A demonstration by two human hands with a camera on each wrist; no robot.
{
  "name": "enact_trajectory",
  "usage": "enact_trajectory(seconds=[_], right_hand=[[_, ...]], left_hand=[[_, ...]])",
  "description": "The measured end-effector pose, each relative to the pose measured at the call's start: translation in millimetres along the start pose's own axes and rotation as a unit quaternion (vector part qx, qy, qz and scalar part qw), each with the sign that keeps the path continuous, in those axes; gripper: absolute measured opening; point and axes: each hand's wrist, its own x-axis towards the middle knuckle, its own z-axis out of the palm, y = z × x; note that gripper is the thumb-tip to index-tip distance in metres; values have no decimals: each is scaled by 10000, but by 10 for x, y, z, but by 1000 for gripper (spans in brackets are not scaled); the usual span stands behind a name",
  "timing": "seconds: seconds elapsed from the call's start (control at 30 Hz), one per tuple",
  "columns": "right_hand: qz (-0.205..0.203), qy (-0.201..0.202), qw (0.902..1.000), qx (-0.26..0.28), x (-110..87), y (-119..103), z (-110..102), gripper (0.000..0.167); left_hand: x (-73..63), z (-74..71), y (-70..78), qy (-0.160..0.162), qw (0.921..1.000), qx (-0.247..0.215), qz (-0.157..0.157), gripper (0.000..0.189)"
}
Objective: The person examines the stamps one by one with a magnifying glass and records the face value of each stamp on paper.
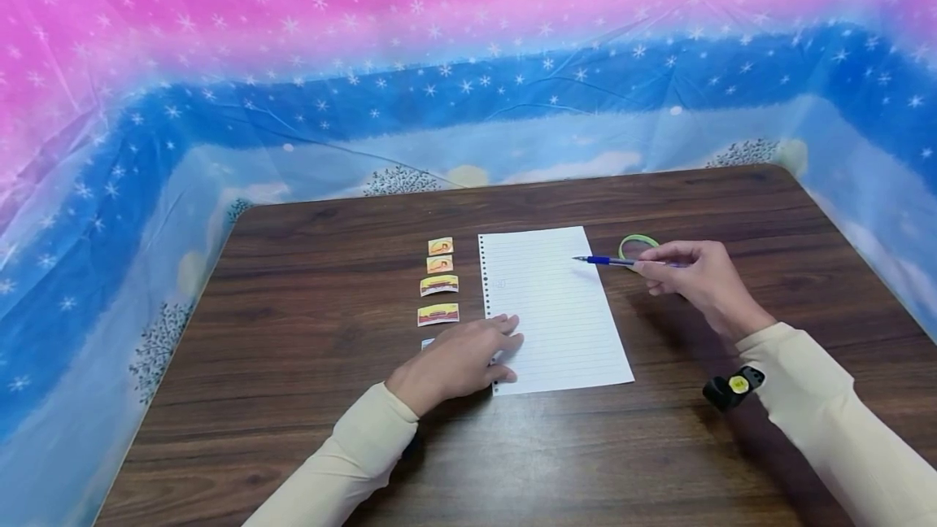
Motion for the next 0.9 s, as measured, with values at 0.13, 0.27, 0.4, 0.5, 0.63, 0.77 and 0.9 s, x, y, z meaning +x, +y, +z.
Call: enact_trajectory(seconds=[0.13,0.27,0.4,0.5,0.63,0.77,0.9], right_hand=[[67,73,9999,47,21,-23,-8,43],[43,117,9999,96,44,-40,-2,40],[-63,139,9998,100,69,-59,9,37],[-59,117,9999,101,85,-81,25,38],[7,138,9999,93,98,-115,53,40],[36,192,9995,256,124,-136,88,36],[107,156,9981,592,160,-162,124,32]], left_hand=[[1,3,-2,29,10000,23,22,53],[-9,4,-3,1,10000,18,-18,54],[-17,-5,5,-44,10000,-7,-65,54],[-19,-4,7,-41,10000,-17,-77,54],[-16,-4,9,-38,9999,-50,-86,54],[-15,-3,10,-47,9999,-74,-93,55],[-14,-1,6,-33,10000,-47,-81,54]])
